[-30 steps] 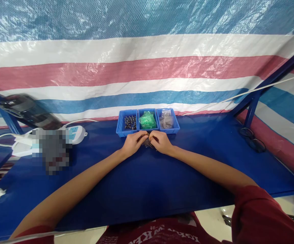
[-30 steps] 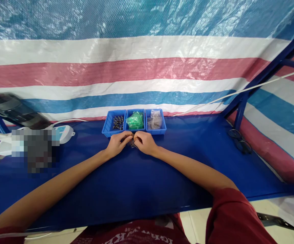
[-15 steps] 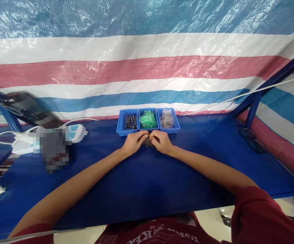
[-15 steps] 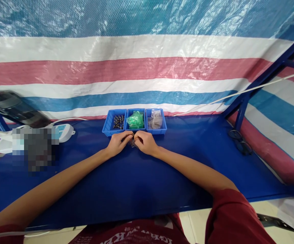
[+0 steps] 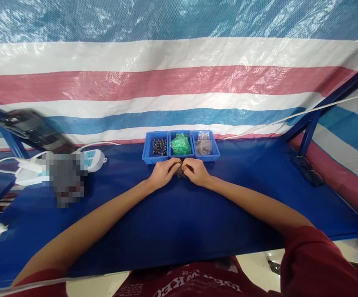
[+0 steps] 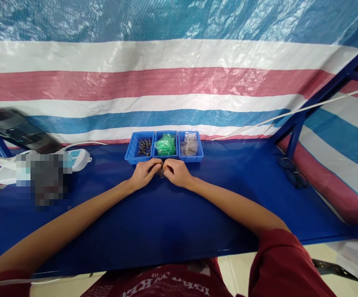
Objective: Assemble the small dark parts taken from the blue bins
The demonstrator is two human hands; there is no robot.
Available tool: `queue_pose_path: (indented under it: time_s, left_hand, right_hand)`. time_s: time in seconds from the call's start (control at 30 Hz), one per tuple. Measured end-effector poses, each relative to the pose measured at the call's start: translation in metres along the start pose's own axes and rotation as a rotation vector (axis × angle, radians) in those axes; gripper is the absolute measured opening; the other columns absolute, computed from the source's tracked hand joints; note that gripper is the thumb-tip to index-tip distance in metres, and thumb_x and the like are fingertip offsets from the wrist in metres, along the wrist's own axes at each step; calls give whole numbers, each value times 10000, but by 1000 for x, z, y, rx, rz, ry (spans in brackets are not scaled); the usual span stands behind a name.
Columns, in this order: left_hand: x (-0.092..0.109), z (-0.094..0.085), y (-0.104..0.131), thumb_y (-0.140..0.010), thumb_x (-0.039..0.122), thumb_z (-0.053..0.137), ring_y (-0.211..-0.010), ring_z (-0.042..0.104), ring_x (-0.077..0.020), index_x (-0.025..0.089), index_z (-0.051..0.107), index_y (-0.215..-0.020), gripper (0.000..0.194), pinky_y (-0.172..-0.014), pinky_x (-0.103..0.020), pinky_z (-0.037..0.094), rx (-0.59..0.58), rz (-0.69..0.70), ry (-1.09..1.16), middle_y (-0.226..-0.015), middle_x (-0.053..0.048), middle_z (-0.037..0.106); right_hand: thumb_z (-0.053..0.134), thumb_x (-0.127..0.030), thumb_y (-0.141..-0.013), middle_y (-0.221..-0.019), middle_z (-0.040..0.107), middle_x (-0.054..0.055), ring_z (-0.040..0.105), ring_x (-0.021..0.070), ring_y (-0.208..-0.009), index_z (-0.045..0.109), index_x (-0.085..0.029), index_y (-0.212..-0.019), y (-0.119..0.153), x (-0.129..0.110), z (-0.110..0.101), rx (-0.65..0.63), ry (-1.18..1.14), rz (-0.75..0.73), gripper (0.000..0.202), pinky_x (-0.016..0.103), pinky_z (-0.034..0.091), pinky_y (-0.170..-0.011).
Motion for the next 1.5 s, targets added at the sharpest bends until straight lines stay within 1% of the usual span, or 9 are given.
queue_pose_path:
  time_s: [0.17,0.4,0.63,0.87,0.97,1.13,1.3,1.4,1.5]
  left_hand:
    - [0,-1,1,-962,298,340,-618,586,-99,165,563,-952,260,-587,-197,408,15,30,-14,-716,-3,624]
    - [1,-5,3,-970,282,307,-539,523,-86,164,537,-832,292,-546,-196,379,41,15,-29,-608,20,545]
    - [-1,-3,5,-971,273,309,-549,509,-82,157,536,-840,286,-540,-192,360,40,30,-45,-615,22,529]
    - [-3,-1,4,-969,269,329,-557,502,-79,153,536,-838,272,-550,-192,352,29,24,-34,-629,23,530]
    - [-1,-2,3,-968,269,330,-552,498,-77,151,535,-827,276,-546,-192,347,35,31,-32,-624,24,526]
    - [0,-2,3,-970,276,316,-544,491,-77,150,527,-799,299,-544,-193,352,31,37,-12,-616,23,521]
    - [-1,-1,5,-967,267,331,-550,500,-77,152,529,-799,284,-553,-192,365,18,48,-12,-631,19,540]
    - [-2,-3,7,-969,263,329,-571,526,-80,153,544,-849,270,-565,-192,381,54,46,-39,-662,10,570]
    - [-2,-4,8,-969,257,330,-643,583,-90,157,557,-932,251,-603,-192,414,99,45,-75,-748,-9,622]
  right_hand:
    - [428,-117,-782,-629,504,-10,451,114,-568,462,-184,-658,0,1,1,-7,-15,-4,145,235,374,-594]
    - [437,-141,-812,-638,522,-4,464,113,-564,492,-176,-682,-1,-3,0,4,-13,-18,146,234,381,-586]
    - [444,-220,-871,-643,523,0,447,104,-550,529,-165,-745,-1,-5,1,18,-16,-33,162,225,377,-560]
    - [488,-279,-866,-627,522,-9,444,101,-527,539,-168,-780,0,-1,1,1,9,-2,149,222,375,-537]
    - [508,-301,-860,-601,493,-24,430,95,-510,536,-170,-795,0,-1,1,7,0,5,149,219,373,-530]
    - [508,-310,-865,-588,455,-43,417,90,-498,526,-167,-891,2,0,2,1,-23,2,146,215,375,-535]
    - [492,-286,-869,-607,466,-36,417,89,-510,519,-173,-850,3,-2,3,7,-30,-28,118,210,367,-531]
    - [492,-288,-867,-612,473,-33,423,90,-515,519,-173,-840,3,-3,3,20,-25,-31,120,209,364,-527]
    - [486,-295,-866,-602,467,-34,425,96,-516,520,-176,-840,3,-3,3,53,-9,-11,126,212,363,-527]
Point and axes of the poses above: each hand's wrist, its own y-axis away from the middle knuckle, its own z-axis out of the palm, x = y × z, the point moved 3 cm from there along -y, towards the middle knuckle
